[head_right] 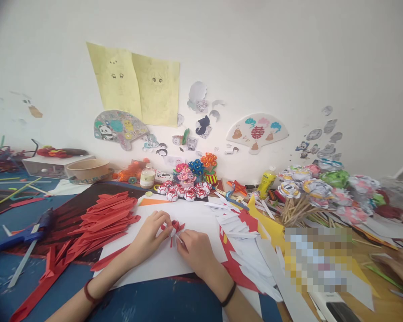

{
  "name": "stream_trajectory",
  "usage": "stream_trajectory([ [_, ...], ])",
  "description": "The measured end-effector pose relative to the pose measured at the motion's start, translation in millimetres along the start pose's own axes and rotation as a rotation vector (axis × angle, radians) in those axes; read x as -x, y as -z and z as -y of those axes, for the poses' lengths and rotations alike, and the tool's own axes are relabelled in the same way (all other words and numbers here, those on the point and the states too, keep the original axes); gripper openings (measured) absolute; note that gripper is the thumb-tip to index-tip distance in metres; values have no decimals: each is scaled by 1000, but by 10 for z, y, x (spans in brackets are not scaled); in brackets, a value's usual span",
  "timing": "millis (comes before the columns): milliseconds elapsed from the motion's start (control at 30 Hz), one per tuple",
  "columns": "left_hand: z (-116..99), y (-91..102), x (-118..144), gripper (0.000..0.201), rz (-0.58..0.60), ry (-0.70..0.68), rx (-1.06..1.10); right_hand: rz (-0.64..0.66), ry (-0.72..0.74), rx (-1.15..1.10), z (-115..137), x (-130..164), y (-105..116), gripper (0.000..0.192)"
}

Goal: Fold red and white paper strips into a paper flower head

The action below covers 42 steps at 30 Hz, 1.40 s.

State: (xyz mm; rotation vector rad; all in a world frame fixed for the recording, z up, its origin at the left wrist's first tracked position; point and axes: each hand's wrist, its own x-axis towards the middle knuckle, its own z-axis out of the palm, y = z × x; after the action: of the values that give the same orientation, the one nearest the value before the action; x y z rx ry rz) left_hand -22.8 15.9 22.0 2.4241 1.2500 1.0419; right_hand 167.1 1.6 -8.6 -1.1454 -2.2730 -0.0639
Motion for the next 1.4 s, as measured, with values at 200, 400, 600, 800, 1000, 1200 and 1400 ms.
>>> stream_trajectory([
  [200,-13,16,4,14,-20,-9,-75,-72,27,26,-3,3,-29,25],
  [400,-182,42,66,15,11,-196,-176,-192,-21,27,-9,6,-17,33],
  [600,-263,-47,114,11,-45,-166,-421,-269,-32,55,-23,0,-23,40],
  [800,-157,-137,123,18,-44,-168,-545,-298,33,73,-22,-11,-36,37],
  [1000,-56,-47,107,18,-81,-154,-554,-286,107,76,-154,-27,81,26],
  [1200,29,50,94,17,-148,-280,-614,-232,163,-20,-297,-59,266,21],
  [1400,22,83,105,20,-166,-349,-603,-301,153,-120,-350,-70,318,23],
])
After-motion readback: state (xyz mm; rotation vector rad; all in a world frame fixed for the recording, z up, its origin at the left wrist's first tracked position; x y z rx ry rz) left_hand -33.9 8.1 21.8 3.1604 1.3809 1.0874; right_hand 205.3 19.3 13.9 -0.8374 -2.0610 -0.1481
